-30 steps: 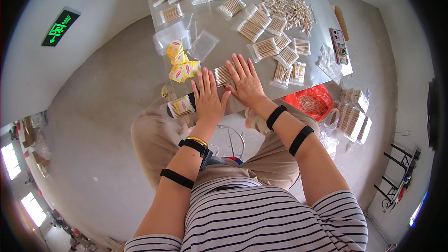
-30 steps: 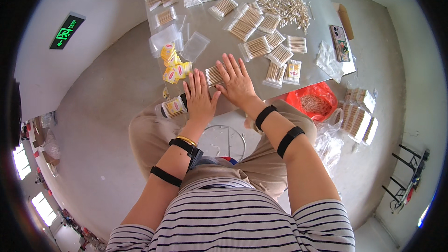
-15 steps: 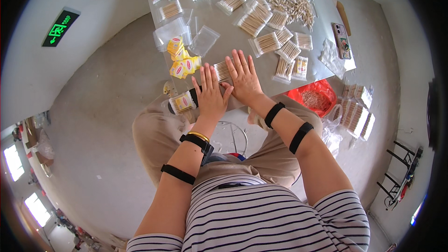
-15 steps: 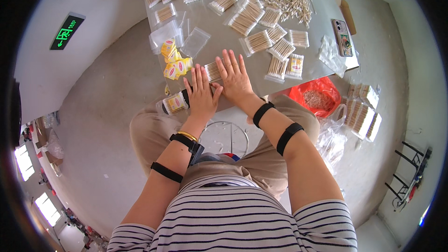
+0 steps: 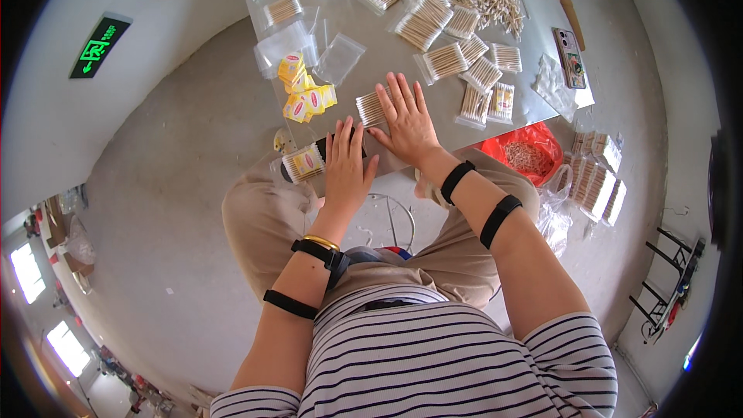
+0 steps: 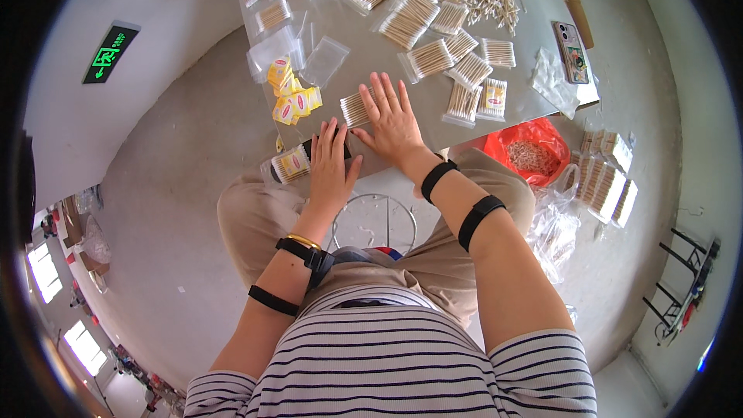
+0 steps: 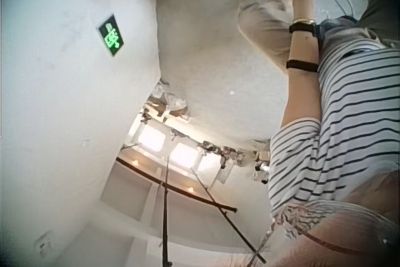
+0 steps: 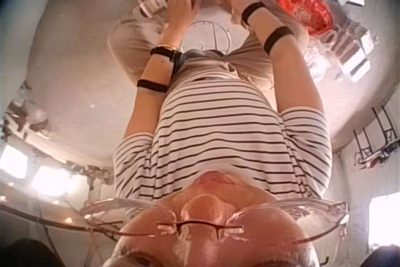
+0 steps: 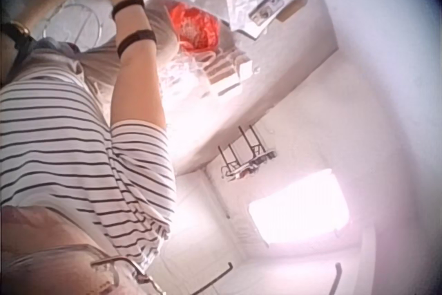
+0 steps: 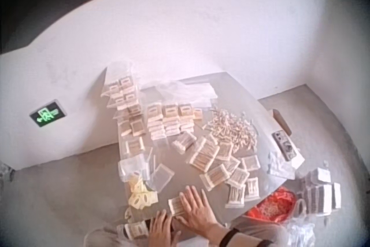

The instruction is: The person packs cotton swabs into small plastic bags, seals them, and stacks them on a table. They then place multiple sealed packs into a larger clear plastic bag.

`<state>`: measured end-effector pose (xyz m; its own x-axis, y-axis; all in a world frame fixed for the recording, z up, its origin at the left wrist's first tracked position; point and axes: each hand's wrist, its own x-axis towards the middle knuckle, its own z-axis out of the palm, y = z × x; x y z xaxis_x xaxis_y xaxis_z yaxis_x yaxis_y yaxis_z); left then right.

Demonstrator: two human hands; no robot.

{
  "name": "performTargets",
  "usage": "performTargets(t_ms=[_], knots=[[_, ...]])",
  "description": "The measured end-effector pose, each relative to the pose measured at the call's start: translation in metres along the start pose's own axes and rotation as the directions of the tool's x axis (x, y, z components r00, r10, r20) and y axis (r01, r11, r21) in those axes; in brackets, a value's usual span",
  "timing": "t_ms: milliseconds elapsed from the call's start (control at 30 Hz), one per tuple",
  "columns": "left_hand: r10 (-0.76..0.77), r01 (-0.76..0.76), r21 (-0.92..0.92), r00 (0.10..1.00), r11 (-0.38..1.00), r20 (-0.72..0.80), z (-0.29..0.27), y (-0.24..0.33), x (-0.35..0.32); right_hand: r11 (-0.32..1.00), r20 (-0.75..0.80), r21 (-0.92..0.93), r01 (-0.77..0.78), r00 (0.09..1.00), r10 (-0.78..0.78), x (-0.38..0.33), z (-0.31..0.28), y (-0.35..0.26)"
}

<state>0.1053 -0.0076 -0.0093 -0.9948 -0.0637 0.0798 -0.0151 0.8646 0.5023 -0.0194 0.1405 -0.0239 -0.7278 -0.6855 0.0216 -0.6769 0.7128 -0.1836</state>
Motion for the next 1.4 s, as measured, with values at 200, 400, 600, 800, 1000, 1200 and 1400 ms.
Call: performTargets(t_ms=[200,400,600,800,1000,1200,1400], knots=[[-0.004,0.004,0.025,1.0,1.0,0.008,0.001,0.0,0.001,1.0,0.0,0.01,-0.003,1.0,0.003,0.0,0.001,0.0],[-0.023,0.023,0.07,1.0,0.997,-0.014,0.003,0.002,0.006,1.0,-0.01,0.027,0.0,1.0,0.0,0.0,0.002,0.001],[-0.016,0.017,0.1,1.0,0.995,-0.007,0.006,0.002,0.006,1.0,-0.005,0.012,-0.002,1.0,0.002,0.0,0.002,0.001],[-0.024,0.029,0.077,0.998,0.997,-0.054,0.005,0.003,0.008,1.0,-0.016,0.03,-0.001,1.0,0.001,0.0,0.002,0.001],[-0.005,0.016,0.131,0.996,0.991,-0.085,0.004,0.001,0.013,1.0,-0.013,0.022,0.002,1.0,-0.001,0.0,0.001,0.001],[-0.044,0.052,0.079,0.993,0.995,-0.11,0.004,0.003,0.018,0.999,-0.022,0.038,0.007,1.0,-0.006,0.0,0.0,0.001],[-0.028,0.043,0.125,0.993,0.991,-0.117,0.004,0.001,0.021,1.0,-0.02,0.012,0.006,1.0,-0.006,0.0,0.0,0.001]])
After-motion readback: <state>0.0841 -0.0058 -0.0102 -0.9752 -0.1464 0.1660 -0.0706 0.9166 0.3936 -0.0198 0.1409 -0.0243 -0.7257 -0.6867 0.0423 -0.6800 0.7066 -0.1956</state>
